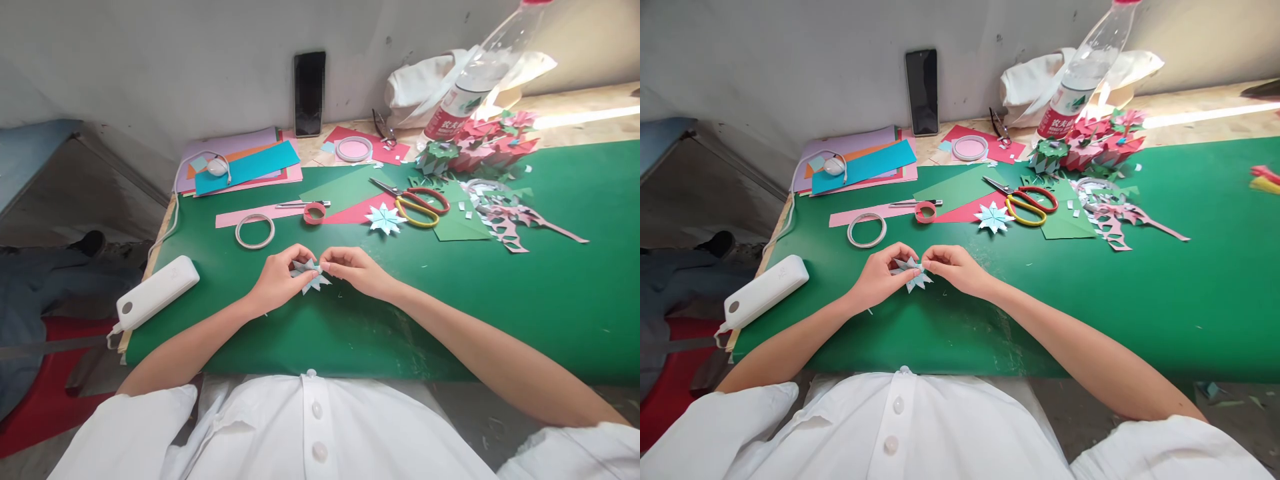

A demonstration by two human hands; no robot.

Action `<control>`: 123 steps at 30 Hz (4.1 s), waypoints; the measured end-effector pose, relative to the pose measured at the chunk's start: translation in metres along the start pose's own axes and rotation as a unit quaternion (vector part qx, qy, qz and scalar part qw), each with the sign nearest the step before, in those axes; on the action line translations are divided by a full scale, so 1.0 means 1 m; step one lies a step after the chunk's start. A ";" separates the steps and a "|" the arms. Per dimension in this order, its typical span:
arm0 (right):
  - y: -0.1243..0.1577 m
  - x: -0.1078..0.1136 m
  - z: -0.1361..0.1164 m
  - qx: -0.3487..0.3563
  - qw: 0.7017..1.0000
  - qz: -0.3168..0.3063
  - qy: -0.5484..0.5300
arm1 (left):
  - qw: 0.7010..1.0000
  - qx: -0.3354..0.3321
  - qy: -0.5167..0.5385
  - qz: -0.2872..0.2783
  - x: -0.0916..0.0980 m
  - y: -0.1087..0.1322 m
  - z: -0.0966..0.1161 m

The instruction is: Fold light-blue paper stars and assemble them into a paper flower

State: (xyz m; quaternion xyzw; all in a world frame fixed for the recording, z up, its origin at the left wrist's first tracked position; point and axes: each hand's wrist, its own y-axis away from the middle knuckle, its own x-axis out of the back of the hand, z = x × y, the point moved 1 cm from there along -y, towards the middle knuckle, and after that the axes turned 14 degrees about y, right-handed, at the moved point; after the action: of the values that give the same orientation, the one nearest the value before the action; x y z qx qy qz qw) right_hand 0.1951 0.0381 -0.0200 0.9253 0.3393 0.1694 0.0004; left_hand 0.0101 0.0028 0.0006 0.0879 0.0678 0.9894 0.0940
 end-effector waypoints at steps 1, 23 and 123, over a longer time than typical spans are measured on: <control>-0.001 0.001 0.000 0.001 1.000 -0.008 -0.006 | 1.000 -0.001 0.002 0.003 0.000 0.000 0.000; 0.005 -0.005 0.008 0.206 0.918 0.161 0.299 | 0.999 0.007 0.013 0.032 0.003 -0.002 -0.005; 0.016 -0.010 -0.007 0.243 0.865 0.171 0.405 | 0.999 0.011 0.011 -0.038 0.002 0.000 0.001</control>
State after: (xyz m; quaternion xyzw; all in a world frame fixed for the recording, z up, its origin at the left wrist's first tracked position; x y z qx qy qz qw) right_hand 0.1962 0.0186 -0.0146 0.7897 0.1768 0.4387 -0.3907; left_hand 0.0084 0.0035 0.0013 0.0749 0.0827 0.9852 0.1299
